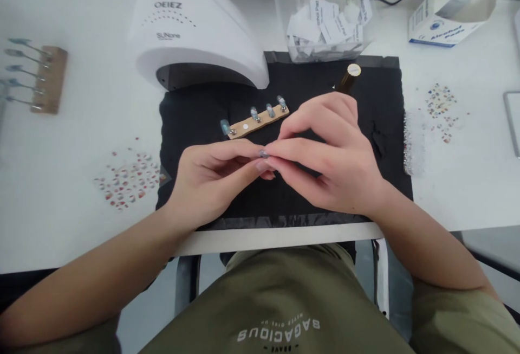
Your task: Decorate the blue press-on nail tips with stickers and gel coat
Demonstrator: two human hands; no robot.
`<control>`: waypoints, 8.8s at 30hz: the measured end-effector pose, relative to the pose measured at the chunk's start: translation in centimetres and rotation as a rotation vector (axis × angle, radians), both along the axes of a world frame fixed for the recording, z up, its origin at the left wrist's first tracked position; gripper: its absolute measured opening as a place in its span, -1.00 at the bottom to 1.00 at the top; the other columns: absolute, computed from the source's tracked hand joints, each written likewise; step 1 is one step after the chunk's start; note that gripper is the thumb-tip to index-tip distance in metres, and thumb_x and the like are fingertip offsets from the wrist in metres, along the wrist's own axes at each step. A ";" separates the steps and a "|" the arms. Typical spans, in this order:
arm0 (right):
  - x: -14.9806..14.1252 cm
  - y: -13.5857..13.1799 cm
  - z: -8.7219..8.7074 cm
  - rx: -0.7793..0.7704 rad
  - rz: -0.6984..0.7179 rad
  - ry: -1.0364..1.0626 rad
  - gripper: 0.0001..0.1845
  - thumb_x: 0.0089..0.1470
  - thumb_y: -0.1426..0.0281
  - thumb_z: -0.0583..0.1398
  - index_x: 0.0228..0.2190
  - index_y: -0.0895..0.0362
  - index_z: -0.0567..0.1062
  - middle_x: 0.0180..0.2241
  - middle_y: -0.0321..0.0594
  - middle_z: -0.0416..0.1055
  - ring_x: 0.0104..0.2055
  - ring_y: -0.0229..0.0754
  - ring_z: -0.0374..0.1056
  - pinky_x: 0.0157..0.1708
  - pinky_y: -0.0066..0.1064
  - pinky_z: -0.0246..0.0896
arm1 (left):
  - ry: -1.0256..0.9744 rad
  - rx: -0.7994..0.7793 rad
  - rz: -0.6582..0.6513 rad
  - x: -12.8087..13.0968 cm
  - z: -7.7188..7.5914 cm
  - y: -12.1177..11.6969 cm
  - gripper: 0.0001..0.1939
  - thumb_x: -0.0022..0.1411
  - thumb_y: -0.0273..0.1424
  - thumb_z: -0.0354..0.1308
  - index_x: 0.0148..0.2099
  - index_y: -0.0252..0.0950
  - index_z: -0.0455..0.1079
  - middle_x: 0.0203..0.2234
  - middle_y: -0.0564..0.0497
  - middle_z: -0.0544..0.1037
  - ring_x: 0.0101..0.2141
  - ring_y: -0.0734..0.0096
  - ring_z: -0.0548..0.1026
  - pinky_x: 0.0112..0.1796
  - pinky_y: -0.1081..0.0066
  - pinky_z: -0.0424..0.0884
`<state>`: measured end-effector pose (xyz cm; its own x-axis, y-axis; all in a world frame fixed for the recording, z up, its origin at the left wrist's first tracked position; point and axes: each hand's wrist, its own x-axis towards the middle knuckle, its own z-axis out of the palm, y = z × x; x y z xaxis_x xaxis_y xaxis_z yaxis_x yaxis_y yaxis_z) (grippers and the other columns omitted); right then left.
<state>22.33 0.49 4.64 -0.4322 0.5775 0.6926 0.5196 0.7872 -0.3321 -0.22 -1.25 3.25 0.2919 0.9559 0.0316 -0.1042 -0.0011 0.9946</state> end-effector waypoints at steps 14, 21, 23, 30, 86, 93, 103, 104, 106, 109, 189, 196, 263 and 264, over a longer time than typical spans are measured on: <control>0.3 0.2 -0.2 -0.189 0.053 0.099 -0.76 0.24 0.35 0.46 -0.09 -0.14 0.64 -0.15 -0.25 0.64 -0.14 0.01 0.59 -0.06 0.03 0.46 | 0.076 0.005 -0.008 -0.1 -0.2 -0.2 -0.94 0.40 -0.38 0.47 -0.11 -0.19 0.78 -0.20 -0.01 0.83 -0.30 0.35 0.77 -0.17 0.37 0.82; 0.5 0.2 0.3 -0.355 0.207 0.239 -0.56 0.25 0.43 0.42 0.10 -0.23 0.69 -0.14 -0.27 0.68 -0.14 -0.05 0.60 -0.16 -0.11 0.61 | -0.007 -0.008 -0.102 -0.6 0.6 0.1 -0.82 0.38 -0.23 0.54 -0.16 -0.21 0.71 -0.24 -0.02 0.80 -0.44 0.40 0.71 -0.36 0.40 0.77; 0.4 0.3 0.2 -0.364 0.279 0.235 -0.51 0.25 0.42 0.43 0.16 -0.21 0.69 -0.14 -0.29 0.69 -0.14 -0.10 0.62 -0.16 -0.19 0.63 | -0.030 -0.035 -0.117 -0.7 0.6 0.0 -0.77 0.37 -0.21 0.56 -0.10 -0.18 0.64 -0.28 0.02 0.78 -0.48 0.40 0.69 -0.39 0.39 0.75; 0.3 0.6 -0.7 -0.347 0.383 0.276 -0.74 0.33 0.40 0.43 0.04 -0.04 0.75 -0.17 -0.26 0.64 -0.23 -0.25 0.56 -0.26 -0.35 0.60 | -0.068 -0.114 -0.168 -0.9 0.5 -0.2 -0.42 0.33 -0.20 0.59 0.19 -0.06 0.33 -0.40 0.19 0.68 -0.55 0.37 0.68 -0.45 0.39 0.70; -1.2 -0.9 -0.6 -0.299 -0.024 0.318 -0.67 0.28 0.56 0.41 -0.14 -0.17 0.80 -0.17 -0.44 0.83 -0.28 -0.21 0.76 -0.24 -0.40 0.73 | -0.028 0.527 0.295 0.0 -4.0 1.2 -0.33 0.18 -0.36 0.71 0.10 -0.11 0.32 -0.26 0.20 0.58 -0.32 0.44 0.78 -0.28 0.51 0.75; -1.6 -0.9 -0.9 -0.264 0.019 0.301 -0.70 0.31 0.57 0.39 -0.14 -0.11 0.77 -0.18 -0.39 0.82 -0.22 -0.24 0.76 -0.17 -0.47 0.71 | -0.059 0.591 0.282 0.6 -2.4 0.6 -0.37 0.18 -0.28 0.72 0.05 -0.12 0.35 -0.27 0.17 0.67 -0.36 0.43 0.77 -0.33 0.51 0.75; -1.6 -1.0 -1.0 -0.271 0.042 0.310 -0.64 0.33 0.58 0.38 -0.08 -0.16 0.79 -0.12 -0.37 0.83 -0.14 -0.20 0.78 -0.08 -0.42 0.76 | -0.138 0.560 0.299 0.7 -2.4 0.1 -0.38 0.13 -0.43 0.75 0.07 -0.15 0.46 -0.28 0.14 0.74 -0.29 0.39 0.80 -0.25 0.52 0.80; -1.6 -1.0 -1.1 -0.267 0.036 0.311 -0.64 0.33 0.57 0.38 -0.08 -0.17 0.79 -0.12 -0.37 0.83 -0.14 -0.20 0.78 -0.09 -0.42 0.77 | -0.137 0.562 0.288 0.6 -2.3 0.2 -0.39 0.13 -0.44 0.74 0.08 -0.15 0.46 -0.27 0.14 0.74 -0.29 0.39 0.81 -0.25 0.51 0.80; -1.6 -1.1 -1.2 -0.260 0.024 0.302 -0.63 0.34 0.55 0.38 -0.07 -0.20 0.79 -0.12 -0.40 0.82 -0.14 -0.19 0.78 -0.10 -0.39 0.78 | -0.127 0.557 0.270 0.6 -2.3 0.2 -0.40 0.15 -0.45 0.73 0.08 -0.14 0.47 -0.25 0.13 0.74 -0.29 0.38 0.81 -0.25 0.50 0.81; -1.6 -1.1 -1.3 -0.253 0.006 0.303 -0.65 0.34 0.53 0.39 -0.06 -0.20 0.80 -0.11 -0.41 0.83 -0.13 -0.17 0.78 -0.08 -0.36 0.80 | -0.121 0.587 0.278 0.8 -2.2 0.4 -0.43 0.18 -0.38 0.73 0.08 -0.14 0.47 -0.25 0.12 0.74 -0.30 0.38 0.80 -0.28 0.50 0.80; -1.2 -0.9 -1.1 -0.378 0.079 0.300 -0.59 0.34 0.48 0.41 0.07 -0.25 0.78 -0.26 -0.49 0.81 -0.43 -0.30 0.68 -0.32 -0.45 0.69 | -0.207 0.364 0.193 0.1 -2.6 0.9 -0.53 0.30 -0.45 0.62 -0.08 -0.15 0.33 -0.18 0.13 0.69 -0.21 0.44 0.81 -0.11 0.48 0.82; -1.5 -1.1 -1.4 -0.439 0.180 0.345 -0.48 0.36 0.60 0.32 0.19 -0.13 0.73 -0.21 -0.43 0.83 -0.46 -0.40 0.66 -0.39 -0.64 0.60 | -0.289 0.328 0.172 0.2 -1.9 0.5 -0.57 0.29 -0.57 0.60 -0.11 -0.17 0.39 -0.23 0.13 0.66 -0.26 0.41 0.80 -0.18 0.46 0.85; -1.7 -2.6 1.0 -0.313 -0.210 0.196 -0.77 0.32 0.48 0.37 -0.10 -0.13 0.66 -0.59 -0.59 0.54 -0.60 -0.34 0.45 -0.50 -0.39 0.45 | 0.003 0.851 0.301 0.1 -3.9 0.6 -0.50 0.17 -0.50 0.66 -0.03 -0.18 0.42 -0.23 0.08 0.64 -0.34 0.44 0.67 -0.38 0.50 0.77; -1.7 -2.6 0.9 -0.308 -0.198 0.207 -0.76 0.31 0.48 0.37 -0.10 -0.13 0.65 -0.59 -0.59 0.54 -0.61 -0.34 0.43 -0.50 -0.39 0.45 | 0.012 0.853 0.312 0.2 -3.9 0.5 -0.52 0.19 -0.51 0.64 -0.03 -0.18 0.41 -0.23 0.08 0.65 -0.34 0.45 0.67 -0.38 0.50 0.77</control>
